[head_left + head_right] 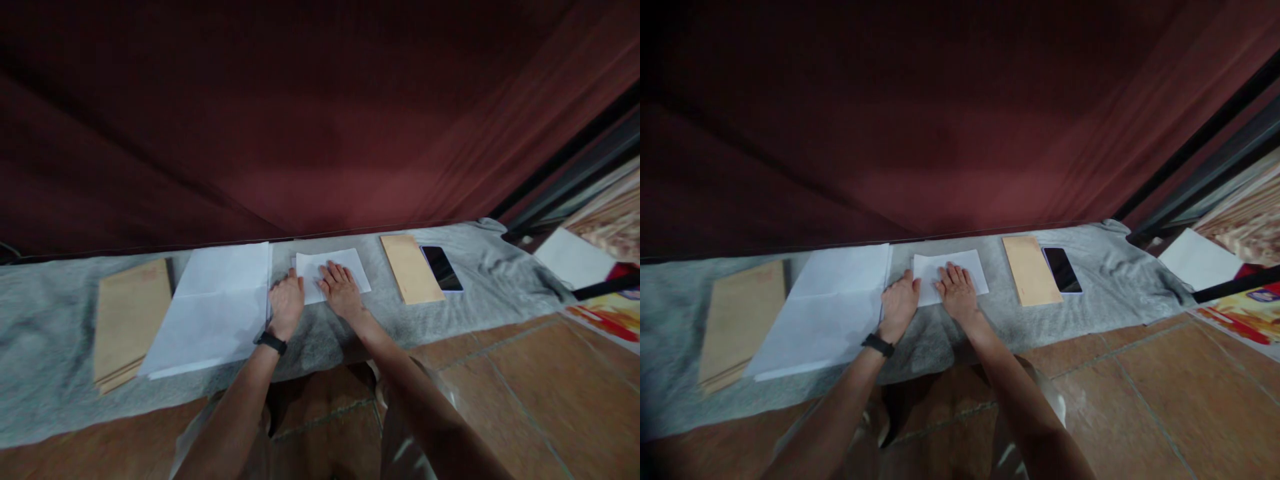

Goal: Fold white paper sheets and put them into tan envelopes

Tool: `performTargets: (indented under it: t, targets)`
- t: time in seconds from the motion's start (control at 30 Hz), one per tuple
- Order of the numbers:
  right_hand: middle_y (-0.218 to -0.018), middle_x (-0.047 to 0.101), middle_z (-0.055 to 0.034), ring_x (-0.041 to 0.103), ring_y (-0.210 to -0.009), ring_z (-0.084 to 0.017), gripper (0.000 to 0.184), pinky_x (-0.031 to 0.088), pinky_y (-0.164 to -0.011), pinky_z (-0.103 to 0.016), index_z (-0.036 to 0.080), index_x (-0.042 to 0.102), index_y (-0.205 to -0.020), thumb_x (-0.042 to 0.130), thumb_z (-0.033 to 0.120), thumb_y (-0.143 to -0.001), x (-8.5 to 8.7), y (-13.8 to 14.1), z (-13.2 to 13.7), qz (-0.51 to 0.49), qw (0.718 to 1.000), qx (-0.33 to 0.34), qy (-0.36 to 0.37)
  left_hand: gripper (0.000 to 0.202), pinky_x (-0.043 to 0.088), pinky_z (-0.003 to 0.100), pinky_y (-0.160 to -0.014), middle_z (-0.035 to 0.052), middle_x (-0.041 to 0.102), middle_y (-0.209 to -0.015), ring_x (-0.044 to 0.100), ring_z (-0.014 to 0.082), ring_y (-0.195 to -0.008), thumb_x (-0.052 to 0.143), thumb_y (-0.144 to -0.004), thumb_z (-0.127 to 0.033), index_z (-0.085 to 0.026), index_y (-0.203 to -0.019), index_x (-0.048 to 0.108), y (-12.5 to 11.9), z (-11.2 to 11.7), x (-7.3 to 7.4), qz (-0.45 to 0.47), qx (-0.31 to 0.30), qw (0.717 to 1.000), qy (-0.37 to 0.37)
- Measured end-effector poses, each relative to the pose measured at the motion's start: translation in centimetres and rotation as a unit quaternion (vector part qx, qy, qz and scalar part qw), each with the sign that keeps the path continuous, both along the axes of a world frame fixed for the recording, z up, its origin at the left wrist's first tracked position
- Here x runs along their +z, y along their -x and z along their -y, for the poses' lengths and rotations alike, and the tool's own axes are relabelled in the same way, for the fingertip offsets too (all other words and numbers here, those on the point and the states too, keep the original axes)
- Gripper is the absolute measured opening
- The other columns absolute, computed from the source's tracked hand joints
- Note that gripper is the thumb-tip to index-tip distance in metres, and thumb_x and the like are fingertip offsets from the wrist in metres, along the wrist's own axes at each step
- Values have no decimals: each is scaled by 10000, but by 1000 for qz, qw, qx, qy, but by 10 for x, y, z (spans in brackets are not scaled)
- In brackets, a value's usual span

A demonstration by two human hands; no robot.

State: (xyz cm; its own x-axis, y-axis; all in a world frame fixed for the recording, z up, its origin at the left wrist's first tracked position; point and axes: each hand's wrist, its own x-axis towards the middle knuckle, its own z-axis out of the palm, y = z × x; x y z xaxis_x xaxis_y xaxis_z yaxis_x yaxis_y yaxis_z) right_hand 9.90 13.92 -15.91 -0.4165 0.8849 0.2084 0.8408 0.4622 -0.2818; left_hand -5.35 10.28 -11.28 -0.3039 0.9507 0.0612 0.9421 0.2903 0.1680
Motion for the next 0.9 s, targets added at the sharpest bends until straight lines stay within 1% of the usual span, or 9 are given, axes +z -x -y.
performTargets:
  t: [0.07,0.13,0.2,0.27,0.37,0.5,0.6,0.7,0.9]
  targets:
    - [-1619,417,-128,405,-1479,-288,500,280,-1224,-492,184,483,-1527,371,387,-1084,-1,1,1,1,1000,-3,-6,391,463,472,-999,214,711,-1135,672,342,-1107,379,-1021,-264,-98,-1305,590,-2,-1,1,-10,-6,999,-40]
    - [-1623,408,-135,399,-1483,-296,510,269,-1227,-489,170,472,-1535,365,382,-1083,-1,2,2,4,1000,-4,-5,425,392,513,-1104,229,629,-1338,578,354,-1280,375,-1014,-239,-94,-1372,551,-8,-3,0,-20,-37,995,-86]
    - [-1629,395,-140,382,-1492,-301,511,257,-1230,-485,155,458,-1544,356,349,-1082,0,1,3,8,1000,-1,1,471,327,499,-1186,197,509,-1519,453,324,-1427,361,-1022,-245,-116,-1456,490,-17,-7,-5,-5,-98,989,-109]
    - [-1633,389,-135,363,-1504,-288,504,249,-1232,-478,147,444,-1551,335,264,-1072,1,0,3,10,1000,2,10,500,285,463,-1233,153,418,-1613,353,281,-1508,349,-1034,-270,-137,-1505,452,-27,-10,-13,31,-153,983,-101]
    - [-1614,428,-122,372,-1498,-255,516,258,-1228,-454,143,453,-1541,319,164,-1043,2,-2,-2,-11,1000,-3,26,531,253,456,-1259,151,419,-1618,313,263,-1534,301,-1052,-306,-106,-1524,441,-40,-15,-26,73,-155,983,-68]
    - [-1497,576,-127,511,-1390,-216,448,353,-1178,-377,139,582,-1427,347,187,-1050,3,2,-16,-98,993,-43,47,548,213,442,-1279,106,454,-1603,312,225,-1539,219,-1067,-306,-136,-1538,440,-45,-18,-33,83,-129,987,-53]
    - [-1451,615,-133,554,-1347,-183,437,386,-1157,-320,118,618,-1379,326,199,-1064,1,9,-27,-162,984,-48,49,555,204,428,-1283,102,439,-1611,300,215,-1545,197,-1058,-248,-120,-1543,435,-43,-19,-34,74,-129,987,-52]
    - [-1467,603,-126,530,-1375,-181,457,357,-1191,-324,110,586,-1420,312,231,-1075,-1,14,-33,-181,982,-18,45,562,211,426,-1283,120,414,-1621,288,222,-1549,198,-1047,-214,-83,-1547,420,-39,-20,-36,57,-132,989,-40]
    - [-1567,482,-171,383,-1496,-272,478,197,-1273,-464,58,525,-1477,384,233,-1056,-4,8,-27,-94,995,24,39,562,194,452,-1287,98,370,-1646,235,247,-1568,229,-1046,-236,-110,-1568,395,-28,-16,-42,18,-139,990,-33]
